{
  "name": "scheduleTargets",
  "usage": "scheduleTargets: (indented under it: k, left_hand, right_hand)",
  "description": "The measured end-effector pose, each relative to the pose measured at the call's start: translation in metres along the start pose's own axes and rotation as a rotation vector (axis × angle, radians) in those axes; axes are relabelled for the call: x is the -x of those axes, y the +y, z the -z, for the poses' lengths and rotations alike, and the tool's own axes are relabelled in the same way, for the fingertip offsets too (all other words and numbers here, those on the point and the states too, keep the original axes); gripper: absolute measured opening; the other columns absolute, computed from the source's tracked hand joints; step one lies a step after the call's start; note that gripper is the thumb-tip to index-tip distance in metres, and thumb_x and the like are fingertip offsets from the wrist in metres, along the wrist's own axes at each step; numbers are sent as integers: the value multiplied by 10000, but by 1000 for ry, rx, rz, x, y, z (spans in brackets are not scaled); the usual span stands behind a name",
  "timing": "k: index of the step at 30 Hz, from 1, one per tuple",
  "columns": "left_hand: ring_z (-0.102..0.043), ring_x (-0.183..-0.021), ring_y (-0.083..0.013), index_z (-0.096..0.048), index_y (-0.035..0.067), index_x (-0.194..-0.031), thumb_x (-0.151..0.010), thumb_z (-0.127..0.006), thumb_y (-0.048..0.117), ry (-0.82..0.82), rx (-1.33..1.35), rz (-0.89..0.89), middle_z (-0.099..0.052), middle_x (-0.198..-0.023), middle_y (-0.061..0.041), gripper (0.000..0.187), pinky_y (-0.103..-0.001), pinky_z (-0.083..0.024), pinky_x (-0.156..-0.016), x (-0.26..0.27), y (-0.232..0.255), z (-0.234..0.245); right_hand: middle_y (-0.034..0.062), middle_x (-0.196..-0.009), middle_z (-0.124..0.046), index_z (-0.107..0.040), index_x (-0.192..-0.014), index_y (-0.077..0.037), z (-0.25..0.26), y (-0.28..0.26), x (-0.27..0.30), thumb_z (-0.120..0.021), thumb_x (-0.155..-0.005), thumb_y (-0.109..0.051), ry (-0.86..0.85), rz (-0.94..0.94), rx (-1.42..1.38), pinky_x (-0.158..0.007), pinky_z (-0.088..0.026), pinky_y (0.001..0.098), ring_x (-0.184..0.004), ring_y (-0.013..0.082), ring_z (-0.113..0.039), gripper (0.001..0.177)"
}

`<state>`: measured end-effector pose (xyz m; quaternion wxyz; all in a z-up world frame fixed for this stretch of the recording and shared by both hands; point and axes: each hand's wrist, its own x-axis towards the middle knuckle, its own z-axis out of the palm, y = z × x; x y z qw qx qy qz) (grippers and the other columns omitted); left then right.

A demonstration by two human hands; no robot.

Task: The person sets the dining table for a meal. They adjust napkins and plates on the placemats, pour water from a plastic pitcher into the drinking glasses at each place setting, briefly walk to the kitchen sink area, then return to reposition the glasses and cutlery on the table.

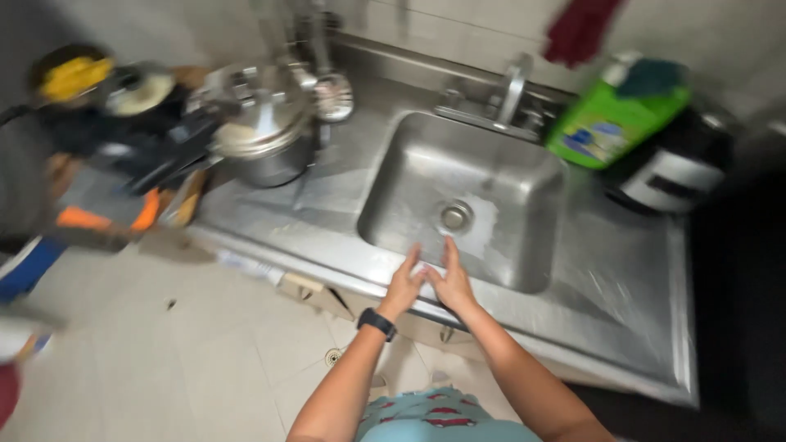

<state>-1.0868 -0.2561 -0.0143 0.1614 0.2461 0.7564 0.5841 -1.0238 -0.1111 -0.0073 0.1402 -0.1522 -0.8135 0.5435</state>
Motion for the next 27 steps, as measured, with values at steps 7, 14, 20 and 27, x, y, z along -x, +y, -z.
scheduleTargets:
  k: [7, 14, 20, 27]
  left_hand:
    - [-502, -1419, -321, -293, 74, -1607, -974, -559, 28, -119, 13, -139, -433, -1601, -210, 689, -393, -427, -1130, -20, 53, 22]
    - [-619, -1269, -304, -191, 137, -1635, -965, -592, 41, -227, -52, -222, -568, -1429, -236, 786, -386, -502, -1025, -4, 136, -25]
    - [-774, -807, -209, -57, 176, -1652, -975, -616, 114, -379, -51, -157, -783, -884, -133, 880, -325, -593, -783, 41, 160, -85]
    - [-773, -772, -188, -35, 205, -1660, -983, -644, 130, -518, 10, -252, -782, -833, -117, 914, -310, -595, -750, 137, 187, -200]
  right_hand:
    - [263, -1606, -365, -113, -1615, -137, 37, -25, 3, -761, -889, -183, 192, -60, -102, -978, -540, 440, -1365, 391, -535, 975]
    - [255, -1462, -552, 118, -1629, -169, 116, -50, 66, -699, -933, -86, 446, -50, -258, -944, -578, 392, -1231, 308, -651, 1076]
    - [253, -1095, -757, 205, -1612, -144, 157, -6, 143, -660, -984, -123, 553, -104, -439, -887, -608, 356, -956, 259, -765, 1069]
    - [266, -1307, -680, 133, -1628, -175, 237, -41, 290, -703, -964, -75, 641, 21, -150, -895, -594, 349, -971, 239, -755, 1072]
